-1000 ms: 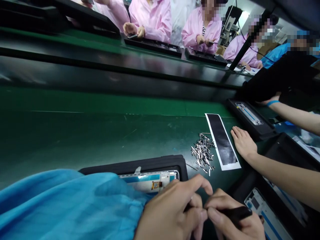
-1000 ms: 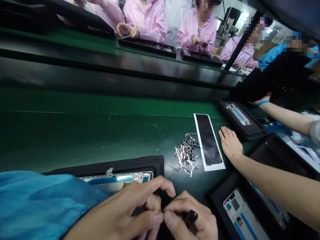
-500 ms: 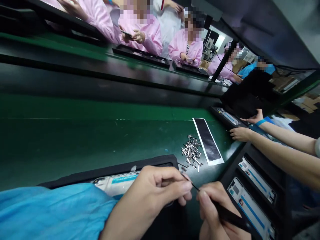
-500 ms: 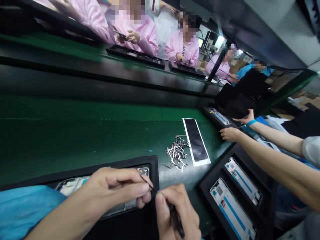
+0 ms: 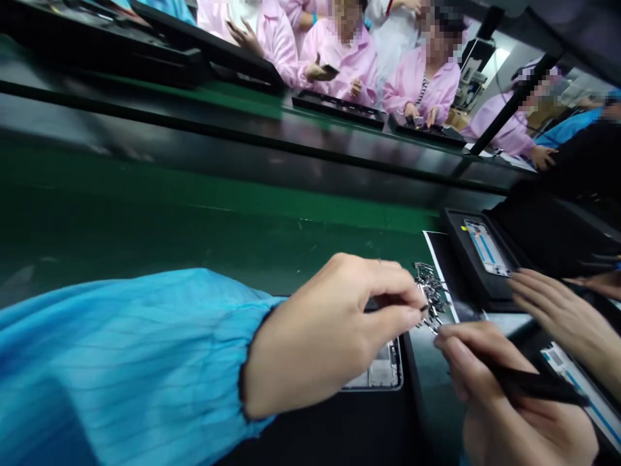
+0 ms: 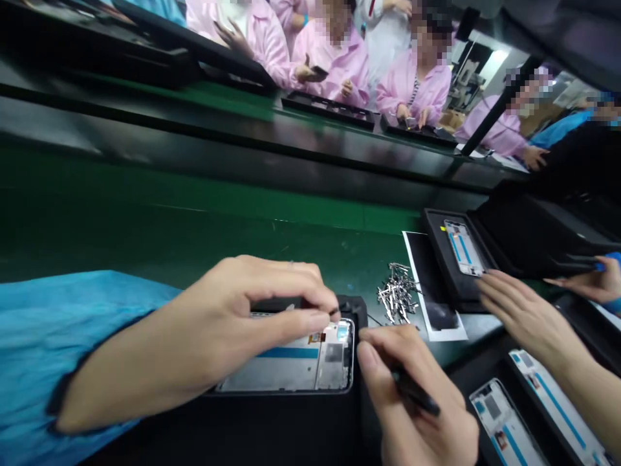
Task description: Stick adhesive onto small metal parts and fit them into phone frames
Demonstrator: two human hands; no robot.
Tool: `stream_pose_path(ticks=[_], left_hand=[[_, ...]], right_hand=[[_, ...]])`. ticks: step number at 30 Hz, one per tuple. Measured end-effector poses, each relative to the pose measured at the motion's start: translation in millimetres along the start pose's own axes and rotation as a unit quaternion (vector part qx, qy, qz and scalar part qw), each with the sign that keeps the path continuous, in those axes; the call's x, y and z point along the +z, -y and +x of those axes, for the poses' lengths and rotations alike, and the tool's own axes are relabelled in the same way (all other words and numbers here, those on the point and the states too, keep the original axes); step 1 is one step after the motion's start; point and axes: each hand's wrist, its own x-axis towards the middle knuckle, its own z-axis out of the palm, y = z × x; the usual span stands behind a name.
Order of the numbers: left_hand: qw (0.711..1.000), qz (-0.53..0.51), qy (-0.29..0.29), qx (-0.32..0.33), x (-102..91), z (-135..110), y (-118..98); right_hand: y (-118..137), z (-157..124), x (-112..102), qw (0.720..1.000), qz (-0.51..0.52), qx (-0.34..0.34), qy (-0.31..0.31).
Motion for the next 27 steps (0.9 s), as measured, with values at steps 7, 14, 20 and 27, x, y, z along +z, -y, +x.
stream_pose_path(ticks=[7, 14, 20, 27], left_hand=[[0.988, 0.135, 0.032, 0.068, 4.7, -1, 26], [0.980, 0.181, 0.037, 0.078, 7.8, -2, 38], [0.984, 0.164, 0.075, -0.004, 2.7, -3, 39], [0.966, 0.231, 0.092, -0.068, 11.5, -5, 59]], right_hand=[[-19, 19, 1, 0.987, 0.066, 0.060, 0.136], [-28, 24, 0, 0.976, 0.072, 0.077, 0.193], [-31, 16, 7, 0.974, 0.081, 0.059, 0.203], [-29, -1, 11, 0.980, -0.157, -0.075, 0.094]])
